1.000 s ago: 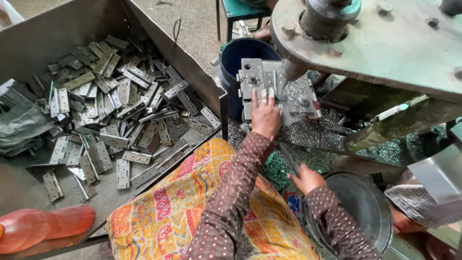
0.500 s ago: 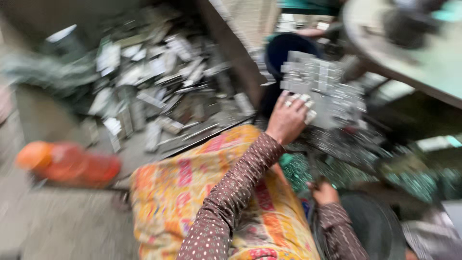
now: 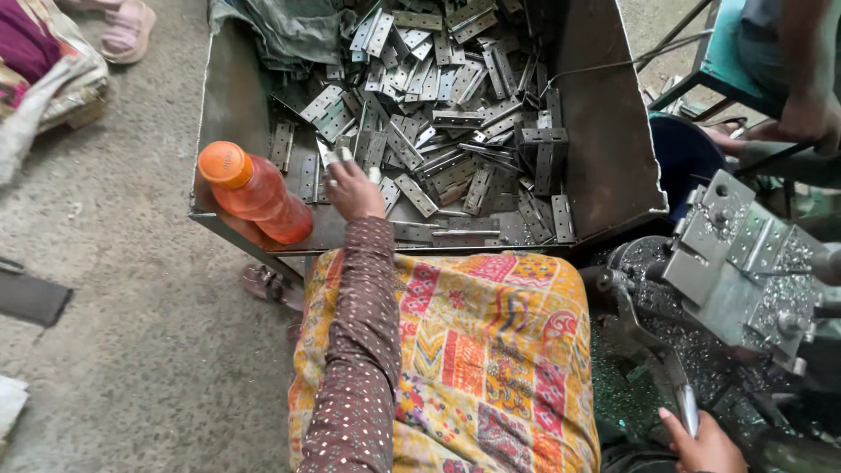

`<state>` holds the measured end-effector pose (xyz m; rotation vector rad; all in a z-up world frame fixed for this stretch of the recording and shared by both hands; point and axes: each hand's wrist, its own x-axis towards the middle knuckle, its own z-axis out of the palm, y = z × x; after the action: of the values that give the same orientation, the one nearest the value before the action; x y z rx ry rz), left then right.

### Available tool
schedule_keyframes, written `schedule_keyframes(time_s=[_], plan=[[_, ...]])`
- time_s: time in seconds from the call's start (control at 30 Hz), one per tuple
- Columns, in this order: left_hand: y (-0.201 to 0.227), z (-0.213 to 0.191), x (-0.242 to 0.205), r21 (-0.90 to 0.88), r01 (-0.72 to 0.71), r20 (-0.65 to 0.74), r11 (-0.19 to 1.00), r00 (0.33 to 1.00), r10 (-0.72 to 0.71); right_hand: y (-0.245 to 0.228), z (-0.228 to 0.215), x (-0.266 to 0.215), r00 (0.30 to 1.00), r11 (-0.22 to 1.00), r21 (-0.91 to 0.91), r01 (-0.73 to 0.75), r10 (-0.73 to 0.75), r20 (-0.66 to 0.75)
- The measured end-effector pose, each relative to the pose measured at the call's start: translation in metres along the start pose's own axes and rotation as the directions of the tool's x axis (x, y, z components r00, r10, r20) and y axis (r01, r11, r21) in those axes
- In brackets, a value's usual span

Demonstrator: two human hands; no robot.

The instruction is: The person repeatedly picks small metal brackets from a bin, places each one into a drill press jig, and activates the press to drill holes. After each cycle, the person removes the bracket and returns it to the bin, continuing the process with new pieces.

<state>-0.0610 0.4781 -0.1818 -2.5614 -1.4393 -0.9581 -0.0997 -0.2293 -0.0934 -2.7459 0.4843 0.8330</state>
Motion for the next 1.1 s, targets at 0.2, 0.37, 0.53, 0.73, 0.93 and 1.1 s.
schedule_keyframes(time_s=[0.2, 0.37, 0.53, 0.73, 0.93, 1.1], plan=[[-0.038, 0.037, 0.017, -0.083, 0.189, 0.405, 0.979, 0.904, -0.14, -0.009, -0.003, 0.0, 0.997, 0.995, -0.066, -0.072, 0.074, 0.037], [-0.033, 0.013, 0.008, -0.485, 0.537, 0.431, 0.691, 0.834, -0.345, -0.013, -0.01, -0.008, 0.999, 0.998, 0.057, -0.031, 0.03, 0.011], [0.031, -0.076, -0.001, -0.882, 0.362, 0.388, 0.303, 0.921, 0.03, -0.021, -0.002, -0.03, 0.997, 0.995, 0.095, 0.036, -0.028, -0.078], [0.17, -0.2, -0.066, -0.836, 0.537, 0.494, 0.111, 0.649, 0.579, -0.025, 0.01, -0.05, 0.944, 0.988, -0.06, 0.144, -0.155, -0.291], [0.298, -0.266, -0.156, -0.935, 0.101, 0.334, 0.34, 0.571, 0.75, -0.037, 0.009, -0.057, 0.951, 0.991, -0.073, 0.115, -0.131, -0.281], [0.323, -0.285, -0.218, -0.62, -0.732, -0.017, 0.281, 0.371, 0.928, -0.049, 0.0, -0.066, 0.948, 0.989, -0.092, 0.114, -0.137, -0.287]])
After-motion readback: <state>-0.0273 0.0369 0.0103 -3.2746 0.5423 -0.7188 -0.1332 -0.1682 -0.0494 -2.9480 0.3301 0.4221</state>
